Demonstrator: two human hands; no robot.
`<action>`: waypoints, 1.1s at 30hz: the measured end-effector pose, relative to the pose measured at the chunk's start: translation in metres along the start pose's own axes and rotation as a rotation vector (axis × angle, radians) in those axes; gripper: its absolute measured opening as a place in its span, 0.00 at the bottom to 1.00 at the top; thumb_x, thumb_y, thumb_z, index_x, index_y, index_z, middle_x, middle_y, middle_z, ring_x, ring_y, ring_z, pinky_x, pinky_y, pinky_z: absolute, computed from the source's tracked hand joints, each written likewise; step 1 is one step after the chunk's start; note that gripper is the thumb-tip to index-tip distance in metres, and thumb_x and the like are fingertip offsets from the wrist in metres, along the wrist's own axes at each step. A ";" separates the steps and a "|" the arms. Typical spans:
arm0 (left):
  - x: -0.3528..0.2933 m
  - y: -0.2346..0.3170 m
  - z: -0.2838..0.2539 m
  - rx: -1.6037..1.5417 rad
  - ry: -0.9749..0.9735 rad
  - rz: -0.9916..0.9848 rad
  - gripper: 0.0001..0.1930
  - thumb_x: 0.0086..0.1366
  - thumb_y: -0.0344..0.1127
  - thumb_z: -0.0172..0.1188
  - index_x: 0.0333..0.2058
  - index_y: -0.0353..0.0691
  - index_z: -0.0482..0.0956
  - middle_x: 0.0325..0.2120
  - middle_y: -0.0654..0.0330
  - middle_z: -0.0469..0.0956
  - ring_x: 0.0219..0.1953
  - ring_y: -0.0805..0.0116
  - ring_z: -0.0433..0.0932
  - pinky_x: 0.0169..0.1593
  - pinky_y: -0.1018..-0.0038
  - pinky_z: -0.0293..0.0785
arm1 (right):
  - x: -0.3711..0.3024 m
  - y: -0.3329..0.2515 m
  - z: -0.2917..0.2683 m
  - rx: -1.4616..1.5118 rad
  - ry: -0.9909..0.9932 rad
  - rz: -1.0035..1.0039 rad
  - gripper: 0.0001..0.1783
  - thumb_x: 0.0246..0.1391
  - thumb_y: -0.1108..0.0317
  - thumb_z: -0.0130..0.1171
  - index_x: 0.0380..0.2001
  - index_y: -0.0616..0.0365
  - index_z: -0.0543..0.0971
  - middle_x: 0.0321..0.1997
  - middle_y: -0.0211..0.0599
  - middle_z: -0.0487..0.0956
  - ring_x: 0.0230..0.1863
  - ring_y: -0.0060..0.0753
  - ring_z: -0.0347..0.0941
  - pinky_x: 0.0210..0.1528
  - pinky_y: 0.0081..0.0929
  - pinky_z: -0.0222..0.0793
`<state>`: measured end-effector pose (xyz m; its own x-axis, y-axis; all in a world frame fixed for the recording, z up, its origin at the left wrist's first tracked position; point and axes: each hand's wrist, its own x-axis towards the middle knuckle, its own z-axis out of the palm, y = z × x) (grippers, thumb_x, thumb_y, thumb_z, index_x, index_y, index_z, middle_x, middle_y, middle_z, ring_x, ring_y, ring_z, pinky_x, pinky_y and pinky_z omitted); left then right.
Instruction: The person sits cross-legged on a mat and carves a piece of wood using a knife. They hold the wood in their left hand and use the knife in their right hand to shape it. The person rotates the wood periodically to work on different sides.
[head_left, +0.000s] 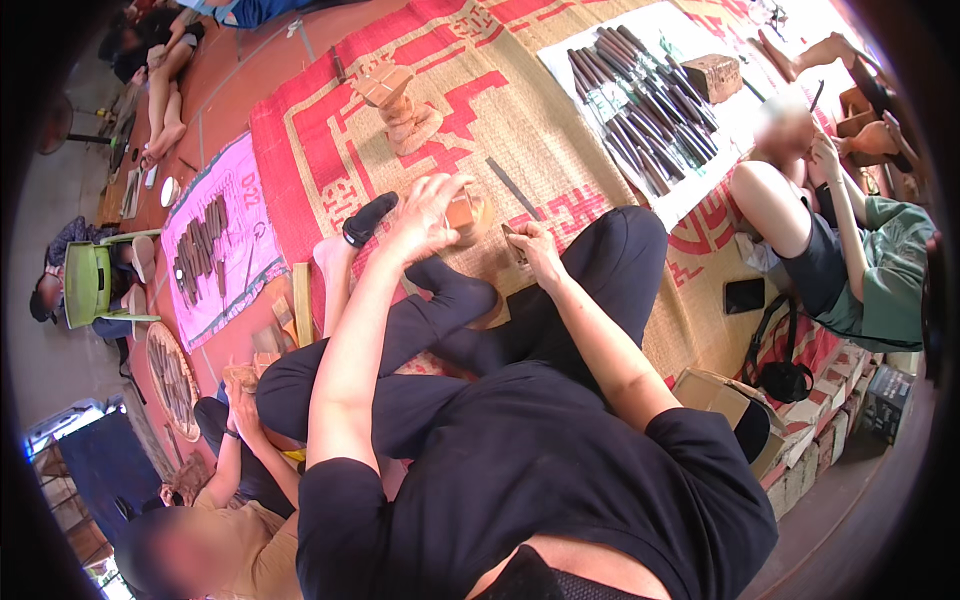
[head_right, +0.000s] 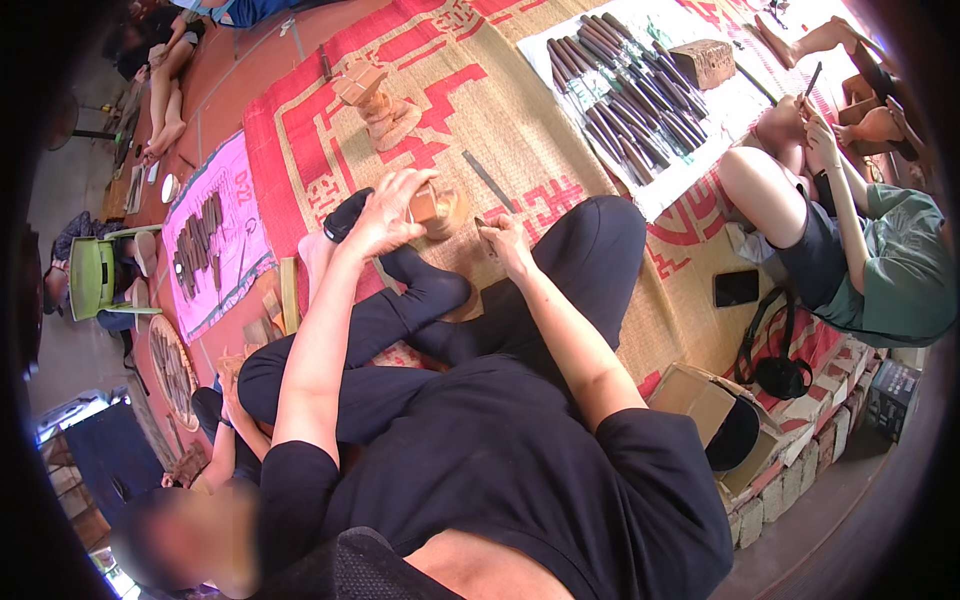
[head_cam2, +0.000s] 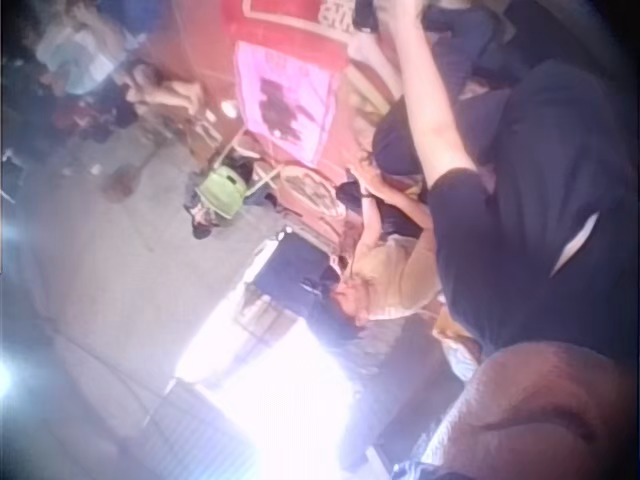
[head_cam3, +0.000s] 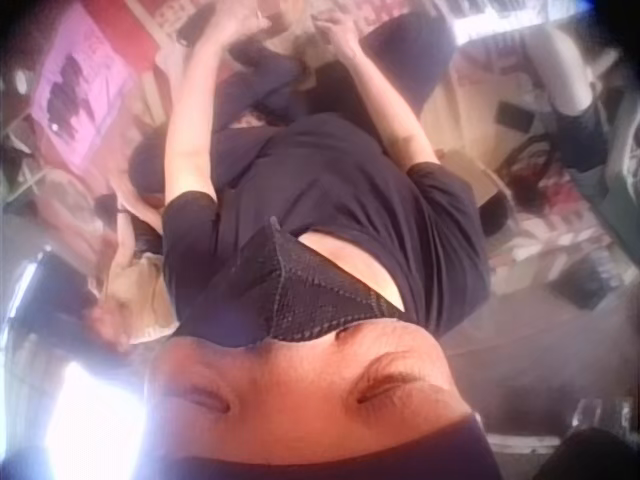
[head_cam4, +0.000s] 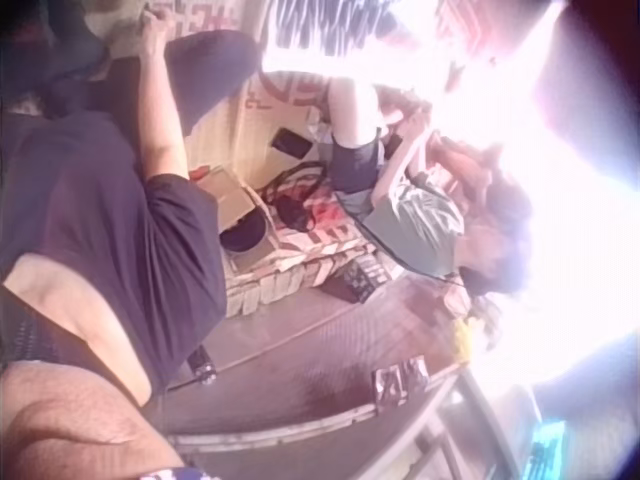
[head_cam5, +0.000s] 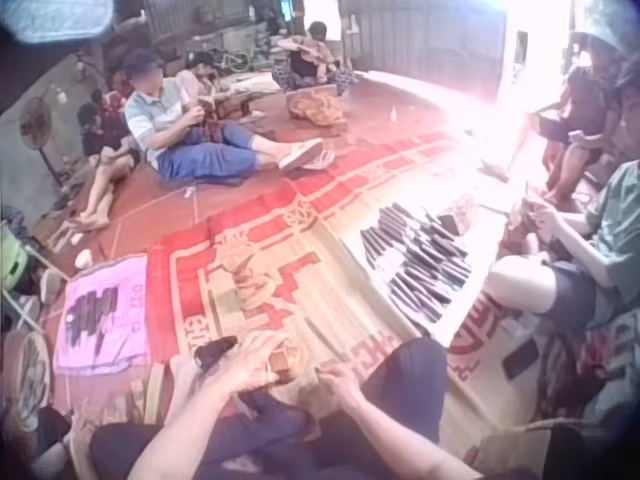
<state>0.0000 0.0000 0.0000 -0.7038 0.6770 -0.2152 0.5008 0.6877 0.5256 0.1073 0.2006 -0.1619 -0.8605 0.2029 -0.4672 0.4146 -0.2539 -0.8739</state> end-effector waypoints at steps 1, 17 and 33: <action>-0.006 0.003 0.005 0.066 0.016 0.001 0.44 0.43 0.32 0.63 0.63 0.56 0.60 0.61 0.57 0.61 0.69 0.42 0.48 0.68 0.49 0.53 | -0.002 -0.001 0.000 -0.014 0.000 0.002 0.05 0.50 0.70 0.59 0.24 0.58 0.74 0.16 0.26 0.71 0.15 0.18 0.64 0.19 0.20 0.56; -0.061 0.045 0.070 -0.004 0.883 -0.313 0.42 0.47 0.34 0.69 0.62 0.40 0.61 0.54 0.42 0.63 0.60 0.43 0.61 0.67 0.54 0.53 | -0.010 -0.007 -0.002 0.084 -0.013 0.038 0.02 0.51 0.74 0.59 0.27 0.57 0.75 0.18 0.24 0.71 0.16 0.16 0.63 0.19 0.18 0.54; -0.074 0.051 0.074 -0.170 0.702 -0.247 0.48 0.41 0.30 0.74 0.63 0.45 0.60 0.43 0.52 0.66 0.47 0.53 0.70 0.52 0.60 0.70 | -0.006 -0.022 0.000 0.179 -0.019 0.117 0.03 0.58 0.71 0.57 0.30 0.55 0.73 0.23 0.27 0.75 0.21 0.16 0.67 0.23 0.15 0.61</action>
<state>0.1152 0.0042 -0.0182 -0.9689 0.1444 0.2011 0.2431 0.7093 0.6616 0.1034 0.2052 -0.1404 -0.8159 0.1448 -0.5597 0.4539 -0.4393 -0.7753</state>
